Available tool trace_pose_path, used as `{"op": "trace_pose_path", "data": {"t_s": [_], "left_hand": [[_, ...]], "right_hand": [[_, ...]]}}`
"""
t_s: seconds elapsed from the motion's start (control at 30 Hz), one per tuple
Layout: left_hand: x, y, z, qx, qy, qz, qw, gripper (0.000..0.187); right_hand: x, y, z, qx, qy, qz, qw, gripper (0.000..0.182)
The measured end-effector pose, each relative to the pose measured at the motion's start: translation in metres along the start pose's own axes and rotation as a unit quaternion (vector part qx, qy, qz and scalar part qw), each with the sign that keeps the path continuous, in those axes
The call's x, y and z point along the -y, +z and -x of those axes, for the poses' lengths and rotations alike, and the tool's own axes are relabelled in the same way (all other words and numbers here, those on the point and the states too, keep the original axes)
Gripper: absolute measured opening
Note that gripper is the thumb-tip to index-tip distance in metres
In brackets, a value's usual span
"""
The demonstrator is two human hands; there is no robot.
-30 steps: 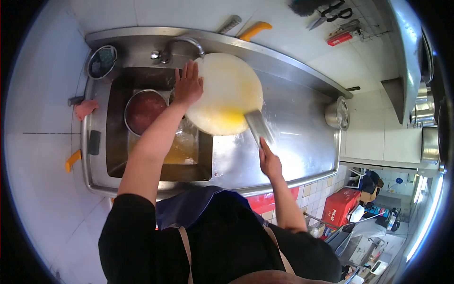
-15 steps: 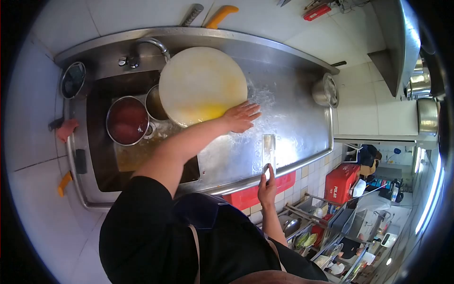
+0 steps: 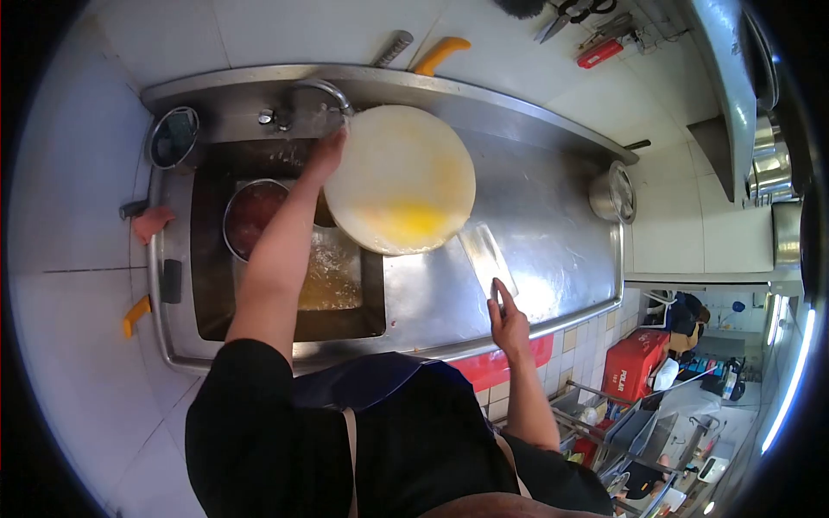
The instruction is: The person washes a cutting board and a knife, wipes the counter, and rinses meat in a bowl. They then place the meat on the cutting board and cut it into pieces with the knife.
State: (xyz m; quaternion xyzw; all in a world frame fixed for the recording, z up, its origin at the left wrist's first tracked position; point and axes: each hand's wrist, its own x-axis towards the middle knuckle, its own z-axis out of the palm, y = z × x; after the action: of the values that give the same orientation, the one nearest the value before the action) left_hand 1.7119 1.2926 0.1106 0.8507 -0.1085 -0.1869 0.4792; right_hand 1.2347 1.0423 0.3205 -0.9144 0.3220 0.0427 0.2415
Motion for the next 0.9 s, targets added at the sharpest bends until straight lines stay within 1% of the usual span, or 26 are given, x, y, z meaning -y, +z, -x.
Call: {"op": "trace_pose_path", "data": {"t_s": [0.03,0.07,0.1,0.13,0.2,0.27,0.33,0.37,0.4,0.43,0.5,0.53,0.6,0.63,0.67,0.73,0.77,0.8,0.83,0.87,0.9], "left_hand": [[0.018,0.007,0.002,-0.044,0.053,0.117,0.991,0.059],[0.014,0.004,0.017,-0.047,0.057,0.117,0.990,0.059],[0.004,0.003,0.039,-0.045,0.062,0.165,0.983,0.058],[-0.003,0.003,0.059,-0.045,0.067,0.212,0.974,0.057],[0.005,0.013,0.076,-0.043,-0.005,0.250,0.967,0.061],[0.001,0.025,0.103,-0.062,0.022,0.262,0.963,0.066],[0.009,0.042,0.131,-0.026,-0.020,0.322,0.946,0.074],[0.013,0.051,0.147,-0.009,-0.002,0.350,0.937,0.078],[0.028,0.069,0.154,-0.021,-0.014,0.360,0.933,0.081],[0.011,0.067,0.179,-0.018,-0.041,0.358,0.933,0.084],[-0.005,0.074,0.220,-0.008,-0.022,0.365,0.931,0.081],[-0.006,0.078,0.235,0.000,-0.010,0.369,0.929,0.079],[0.002,0.069,0.257,0.071,-0.042,0.402,0.912,0.072],[-0.011,0.052,0.270,0.063,-0.073,0.404,0.910,0.070],[-0.008,0.050,0.273,0.004,-0.060,0.377,0.924,0.062],[0.012,0.035,0.266,0.012,-0.148,0.478,0.866,0.050],[0.021,0.027,0.261,-0.012,-0.156,0.513,0.844,0.038],[0.038,0.026,0.252,-0.031,-0.144,0.514,0.845,0.038],[0.032,0.012,0.249,-0.050,-0.140,0.507,0.849,0.040],[0.027,0.002,0.243,-0.047,-0.154,0.482,0.861,0.040],[0.023,-0.006,0.236,-0.042,-0.167,0.455,0.874,0.042]], "right_hand": [[0.004,-0.004,-0.014,0.012,-0.030,0.032,0.999,0.050],[0.008,-0.009,-0.029,0.021,-0.060,0.064,0.996,0.049],[0.005,-0.008,-0.048,0.022,-0.093,0.084,0.992,0.048],[0.008,-0.007,-0.067,0.033,-0.095,0.125,0.987,0.048],[0.021,0.003,-0.108,0.039,-0.142,0.163,0.976,0.048],[0.042,0.026,-0.157,0.030,-0.195,0.147,0.969,0.047],[0.083,0.049,-0.197,0.006,-0.256,0.139,0.957,0.048],[0.107,0.056,-0.211,0.045,-0.269,0.122,0.954,0.049],[0.132,0.061,-0.222,0.083,-0.282,0.104,0.950,0.050],[0.158,0.067,-0.227,0.087,-0.289,0.103,0.948,0.050],[0.204,0.075,-0.222,0.142,-0.275,0.156,0.938,0.050],[0.219,0.079,-0.219,0.149,-0.281,0.158,0.935,0.050],[0.240,0.089,-0.208,0.149,-0.269,0.143,0.941,0.051],[0.243,0.092,-0.205,0.155,-0.271,0.144,0.939,0.051],[0.242,0.092,-0.202,0.141,-0.269,0.147,0.942,0.051],[0.229,0.091,-0.197,0.129,-0.261,0.152,0.945,0.051],[0.217,0.089,-0.195,0.114,-0.283,0.105,0.947,0.051],[0.204,0.087,-0.189,0.099,-0.302,0.058,0.946,0.052],[0.195,0.087,-0.180,0.059,-0.292,0.043,0.953,0.051],[0.188,0.081,-0.171,0.063,-0.288,0.043,0.955,0.051],[0.180,0.072,-0.160,0.073,-0.231,0.000,0.970,0.051]]}}
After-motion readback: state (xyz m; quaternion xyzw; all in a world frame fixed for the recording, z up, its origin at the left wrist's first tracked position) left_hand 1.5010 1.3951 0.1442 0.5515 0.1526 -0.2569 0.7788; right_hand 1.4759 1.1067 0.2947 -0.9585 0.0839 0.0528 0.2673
